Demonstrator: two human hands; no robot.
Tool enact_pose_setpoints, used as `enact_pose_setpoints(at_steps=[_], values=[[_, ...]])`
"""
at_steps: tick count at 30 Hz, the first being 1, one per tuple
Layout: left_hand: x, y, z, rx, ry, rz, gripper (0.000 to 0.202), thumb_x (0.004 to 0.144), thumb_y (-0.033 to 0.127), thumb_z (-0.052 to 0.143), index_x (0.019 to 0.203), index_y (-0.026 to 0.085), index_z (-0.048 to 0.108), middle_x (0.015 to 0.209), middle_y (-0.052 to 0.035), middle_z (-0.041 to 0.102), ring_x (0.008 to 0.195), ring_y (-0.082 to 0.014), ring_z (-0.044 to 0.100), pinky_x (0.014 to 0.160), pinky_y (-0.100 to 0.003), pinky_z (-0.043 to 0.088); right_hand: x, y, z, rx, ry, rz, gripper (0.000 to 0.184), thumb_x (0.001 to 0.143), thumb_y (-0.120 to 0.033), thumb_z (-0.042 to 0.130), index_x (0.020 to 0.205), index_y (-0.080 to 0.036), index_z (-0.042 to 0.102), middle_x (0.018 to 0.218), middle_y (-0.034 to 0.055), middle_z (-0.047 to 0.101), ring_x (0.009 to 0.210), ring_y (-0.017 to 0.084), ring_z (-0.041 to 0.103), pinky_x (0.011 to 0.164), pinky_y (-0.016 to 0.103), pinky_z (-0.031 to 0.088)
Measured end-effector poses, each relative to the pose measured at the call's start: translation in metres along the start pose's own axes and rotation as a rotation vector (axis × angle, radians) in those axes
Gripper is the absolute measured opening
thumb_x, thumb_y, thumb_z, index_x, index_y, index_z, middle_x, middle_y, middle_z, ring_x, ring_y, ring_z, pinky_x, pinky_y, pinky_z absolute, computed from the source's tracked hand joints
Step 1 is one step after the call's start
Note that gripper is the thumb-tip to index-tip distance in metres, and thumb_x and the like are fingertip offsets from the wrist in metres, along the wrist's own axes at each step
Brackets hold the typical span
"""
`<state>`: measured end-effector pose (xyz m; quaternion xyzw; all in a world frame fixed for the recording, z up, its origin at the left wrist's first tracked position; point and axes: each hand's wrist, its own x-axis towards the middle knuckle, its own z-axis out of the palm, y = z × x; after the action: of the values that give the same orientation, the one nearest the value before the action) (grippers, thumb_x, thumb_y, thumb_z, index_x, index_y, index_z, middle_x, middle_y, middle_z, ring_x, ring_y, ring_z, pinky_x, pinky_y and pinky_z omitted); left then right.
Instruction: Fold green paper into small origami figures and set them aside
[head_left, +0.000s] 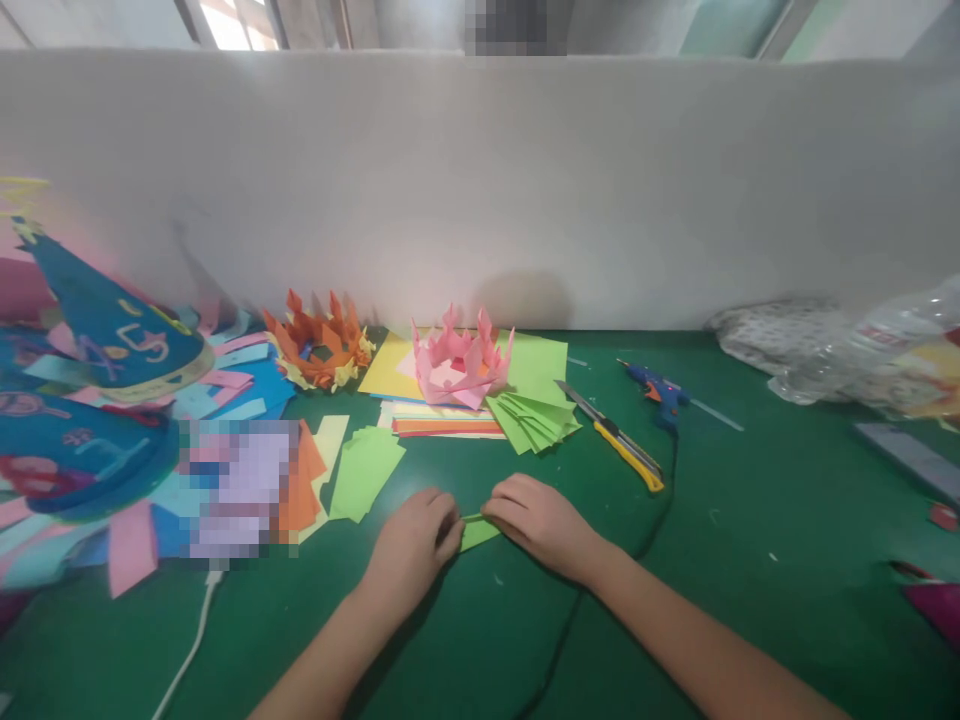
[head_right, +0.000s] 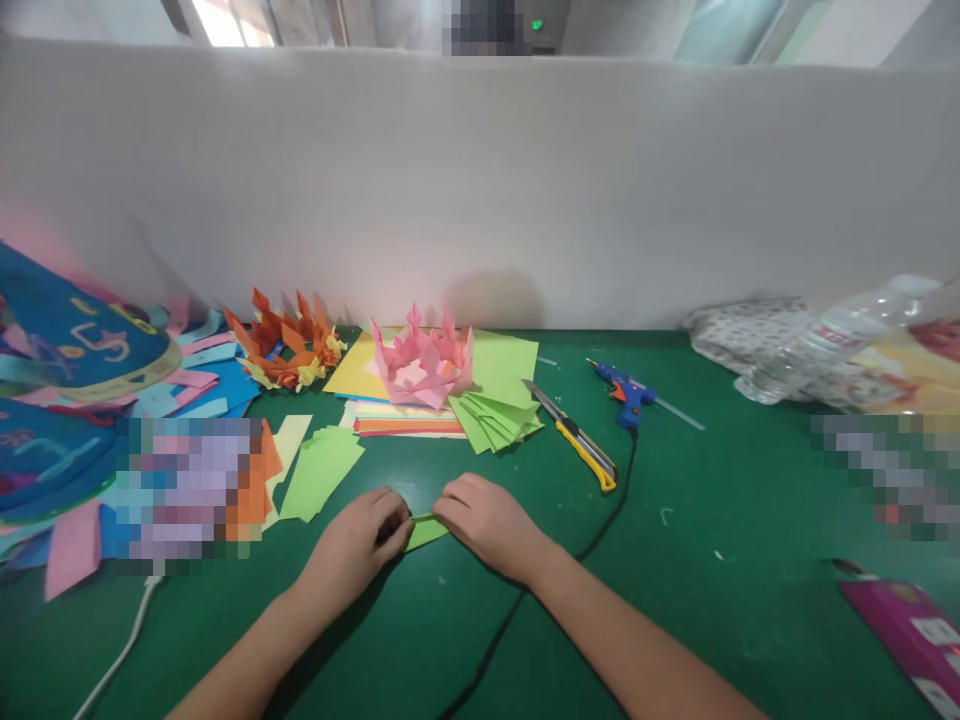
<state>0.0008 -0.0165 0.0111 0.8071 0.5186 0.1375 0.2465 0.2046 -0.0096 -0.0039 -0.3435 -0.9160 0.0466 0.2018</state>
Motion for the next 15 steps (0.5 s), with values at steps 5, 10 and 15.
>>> enact_pose_setpoints(at_steps=[5, 10, 15], values=[[-0.003, 0.001, 0.005, -0.213, 0.09, 0.058, 0.009, 0.085, 0.02, 0.05, 0.086, 0.019, 0.059, 0.086, -0.0027, 0.057, 0.081, -0.016, 0.054, 0.073, -0.027, 0.042, -0.001, 0.0, 0.002, -0.027, -0.006, -0.022, 0.024, 0.095, -0.019, 0.038, 0.088, -0.015, 0.06, 0.081, 0.0062, 0.057, 0.077, 0.017, 0.046, 0.069, 0.028, 0.039], [-0.003, 0.002, 0.012, -0.185, 0.08, 0.099, 0.005, 0.084, 0.018, 0.054, 0.087, 0.018, 0.059, 0.085, -0.0027, 0.057, 0.083, -0.0171, 0.052, 0.073, -0.029, 0.042, -0.003, 0.0, 0.0, -0.008, -0.03, -0.043, 0.024, 0.095, -0.019, 0.039, 0.087, -0.015, 0.061, 0.079, 0.0059, 0.057, 0.075, 0.016, 0.046, 0.067, 0.027, 0.039], [-0.002, 0.002, 0.011, -0.136, 0.066, 0.136, 0.01, 0.088, 0.022, 0.05, 0.084, 0.018, 0.058, 0.085, -0.0037, 0.058, 0.083, -0.018, 0.053, 0.075, -0.031, 0.043, -0.003, -0.001, -0.003, 0.02, -0.045, -0.011, 0.021, 0.094, -0.019, 0.041, 0.088, -0.015, 0.06, 0.081, 0.0061, 0.057, 0.076, 0.016, 0.046, 0.067, 0.027, 0.038]])
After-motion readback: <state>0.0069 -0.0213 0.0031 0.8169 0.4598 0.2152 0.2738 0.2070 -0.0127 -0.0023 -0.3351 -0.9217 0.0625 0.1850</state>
